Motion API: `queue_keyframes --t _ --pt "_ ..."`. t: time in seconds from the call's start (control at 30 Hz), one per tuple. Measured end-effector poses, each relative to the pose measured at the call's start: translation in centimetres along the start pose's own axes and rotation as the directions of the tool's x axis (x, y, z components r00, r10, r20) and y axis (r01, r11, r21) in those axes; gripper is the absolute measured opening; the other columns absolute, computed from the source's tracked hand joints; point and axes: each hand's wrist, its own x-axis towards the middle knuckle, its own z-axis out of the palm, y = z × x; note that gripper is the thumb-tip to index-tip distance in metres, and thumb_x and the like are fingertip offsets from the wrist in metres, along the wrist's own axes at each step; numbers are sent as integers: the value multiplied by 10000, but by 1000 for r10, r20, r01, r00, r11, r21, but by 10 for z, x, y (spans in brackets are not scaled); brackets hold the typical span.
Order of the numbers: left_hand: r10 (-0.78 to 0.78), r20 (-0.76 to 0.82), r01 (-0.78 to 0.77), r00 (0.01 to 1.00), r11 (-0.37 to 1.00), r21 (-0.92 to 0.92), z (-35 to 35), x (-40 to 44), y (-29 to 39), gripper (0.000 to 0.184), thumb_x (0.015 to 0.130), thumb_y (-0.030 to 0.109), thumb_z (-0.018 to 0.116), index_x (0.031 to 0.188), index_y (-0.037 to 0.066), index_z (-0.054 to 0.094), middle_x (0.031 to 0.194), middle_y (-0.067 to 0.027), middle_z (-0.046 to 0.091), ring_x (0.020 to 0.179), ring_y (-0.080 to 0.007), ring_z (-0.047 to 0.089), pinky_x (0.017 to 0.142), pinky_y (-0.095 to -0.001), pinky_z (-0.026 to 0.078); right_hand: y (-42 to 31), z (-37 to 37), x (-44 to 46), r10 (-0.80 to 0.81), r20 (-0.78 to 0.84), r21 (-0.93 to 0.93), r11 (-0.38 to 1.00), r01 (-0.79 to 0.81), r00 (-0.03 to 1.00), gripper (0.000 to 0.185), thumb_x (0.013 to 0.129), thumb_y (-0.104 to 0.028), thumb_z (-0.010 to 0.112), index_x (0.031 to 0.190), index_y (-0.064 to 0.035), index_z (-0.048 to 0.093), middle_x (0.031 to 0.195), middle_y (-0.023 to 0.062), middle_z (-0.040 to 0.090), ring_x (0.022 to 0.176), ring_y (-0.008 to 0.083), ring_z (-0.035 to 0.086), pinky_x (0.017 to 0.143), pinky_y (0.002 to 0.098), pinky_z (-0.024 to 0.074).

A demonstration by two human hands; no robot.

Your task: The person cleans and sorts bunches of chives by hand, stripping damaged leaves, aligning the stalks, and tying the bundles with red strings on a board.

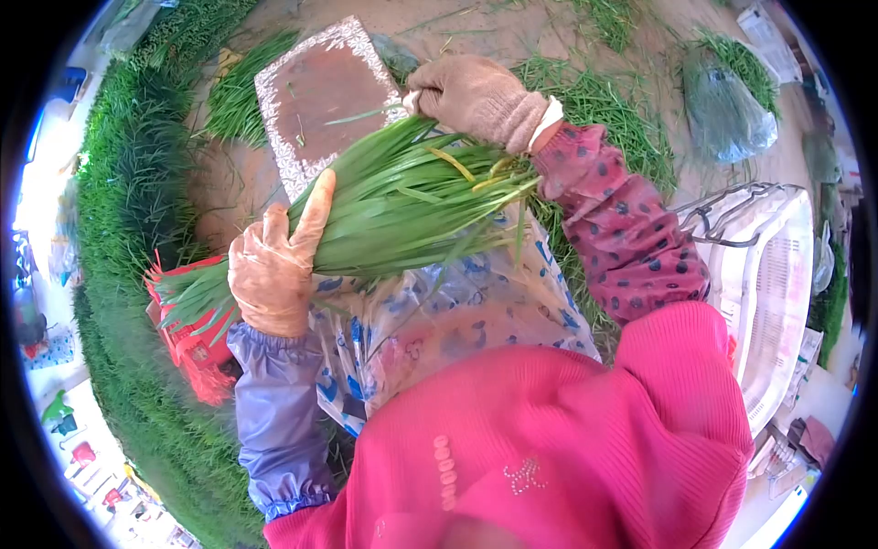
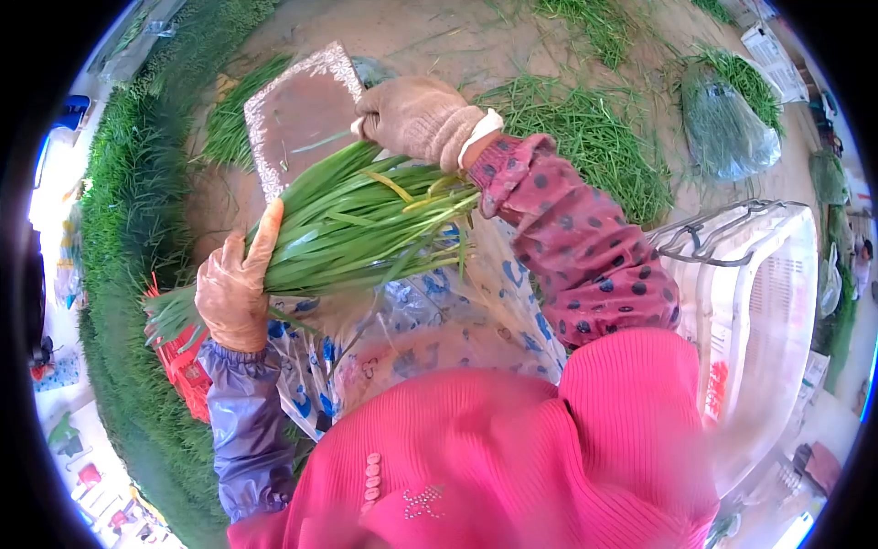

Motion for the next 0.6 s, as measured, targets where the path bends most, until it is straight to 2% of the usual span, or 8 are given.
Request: queue_keyframes --t 0.1,0.17,0.23,0.27,0.33,0.4,0.47,0.6 --pt "-40 0 40 999 999 -2 0 -11 -8 707 760 59 557 1374 401 479 840 -14 544 638 -176 550 592 -335 488 38 11 11 49 -334 -29 998 -63 941 330 885 -364 531 945 -75 680 852 144 689 790 303 662 716 420 508" --pt "-74 8 74 997 997 13 2 -18 -10 700 763 62 556 1370 403 483 852 -15 554 643 -179 553 597 -337 495 64 -14 9 113 -252 -219 961 -170 961 302 887 -326 525 975 -82 679 830 125 690 759 301 665 696 431 506" --pt "-73 -13 74 997 994 83 4 -22 -12 709 760 61 562 1371 412 478 866 -15 566 643 -186 556 605 -335 501 101 -20 8 343 -444 295 928 -226 828 257 894 -290 538 1007 -102 672 871 166 687 807 278 674 713 403 518" --pt "-76 -13 76 997 994 83 4 -23 -13 709 760 61 562 1371 412 478 866 -15 566 643 -186 556 605 -335 501 106 -27 2 341 -444 293 929 -225 829 257 894 -290 538 1007 -102 672 871 166 687 807 278 674 713 403 518" --pt "-94 4 94 996 991 97 5 -22 -14 733 751 55 569 1377 422 467 863 -8 561 647 -187 558 607 -332 501 107 -42 -6 272 -491 -187 895 -405 828 237 896 -170 552 1102 -140 665 972 145 700 869 244 689 818 371 534" --pt "-115 13 114 993 990 78 5 -19 -15 730 749 50 570 1372 418 477 846 -7 558 641 -192 555 605 -332 499 67 -45 -35 0 -417 102 994 47 909 366 868 -66 598 1195 -222 647 1200 118 644 1092 263 625 994 362 466" --pt "-126 25 124 992 991 57 8 -15 -16 728 747 46 572 1368 414 486 830 -6 555 636 -196 552 602 -332 496 49 -36 -41 -369 -325 -14 923 386 871 494 803 18 628 1260 -172 620 1403 148 488 1320 277 436 1084 385 353" --pt "-176 43 181 984 960 -212 12 -8 -23 665 745 71 592 1329 385 546 753 -25 543 637 -213 566 606 -340 492 17 -23 -34 -686 -82 -51 728 684 723 531 777 42 663 1251 -196 630 1446 157 434 1358 341 370 1098 426 329"
